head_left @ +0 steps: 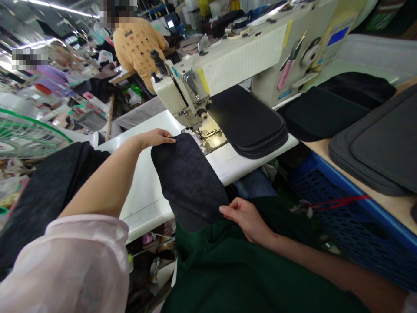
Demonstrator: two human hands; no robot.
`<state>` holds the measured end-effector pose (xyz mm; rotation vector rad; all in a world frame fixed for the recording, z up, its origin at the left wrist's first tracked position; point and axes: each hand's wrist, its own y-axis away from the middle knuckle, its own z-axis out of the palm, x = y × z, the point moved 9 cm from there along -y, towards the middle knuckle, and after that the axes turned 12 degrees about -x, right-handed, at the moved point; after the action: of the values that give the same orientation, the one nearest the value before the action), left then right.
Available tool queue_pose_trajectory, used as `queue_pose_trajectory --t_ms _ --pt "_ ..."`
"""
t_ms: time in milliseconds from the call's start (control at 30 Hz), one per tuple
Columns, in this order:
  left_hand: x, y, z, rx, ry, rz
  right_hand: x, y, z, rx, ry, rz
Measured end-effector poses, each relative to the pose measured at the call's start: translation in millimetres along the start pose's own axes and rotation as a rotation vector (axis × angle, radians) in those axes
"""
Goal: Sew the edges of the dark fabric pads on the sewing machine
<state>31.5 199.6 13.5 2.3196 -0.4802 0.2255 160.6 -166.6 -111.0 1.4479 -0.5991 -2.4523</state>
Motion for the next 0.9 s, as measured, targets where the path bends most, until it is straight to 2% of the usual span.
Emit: queue_pose_trajectory --t_ms 233,300,433,500,667,800,900 --pt "0.2 -5.4 -1.4 0.010 -0.033 0.072 2.6 -2.5 1.1 -0.022 -0.020 -0.029" --pt "2.1 -6.1 -2.0 0.040 -0.100 0.105 -8.3 -0.9 -1.3 -0.003 0.066 -0.119" --pt "5.7 4.6 -2.8 0.168 -0.188 0.166 -40.5 11.2 -4.6 0.077 0.335 -0.437" --pt "5.9 11.9 -2.1 0.227 -0.200 0.189 -47.2 14.6 -1.2 0.060 0.487 -0.570" --pt "1.9 19.2 0.4 0.293 -0.211 0.206 -33.5 11.0 -0.5 -0.029 0.701 -0.765" --pt "1.1 16.0 1.7 0.297 -0.233 0.199 -27.2 17.9 -4.3 -0.001 0.814 -0.909" --pt "3.9 12.6 1.1 0.304 -0.268 0.194 -30.6 22.0 -5.6 0.035 0.855 -0.955"
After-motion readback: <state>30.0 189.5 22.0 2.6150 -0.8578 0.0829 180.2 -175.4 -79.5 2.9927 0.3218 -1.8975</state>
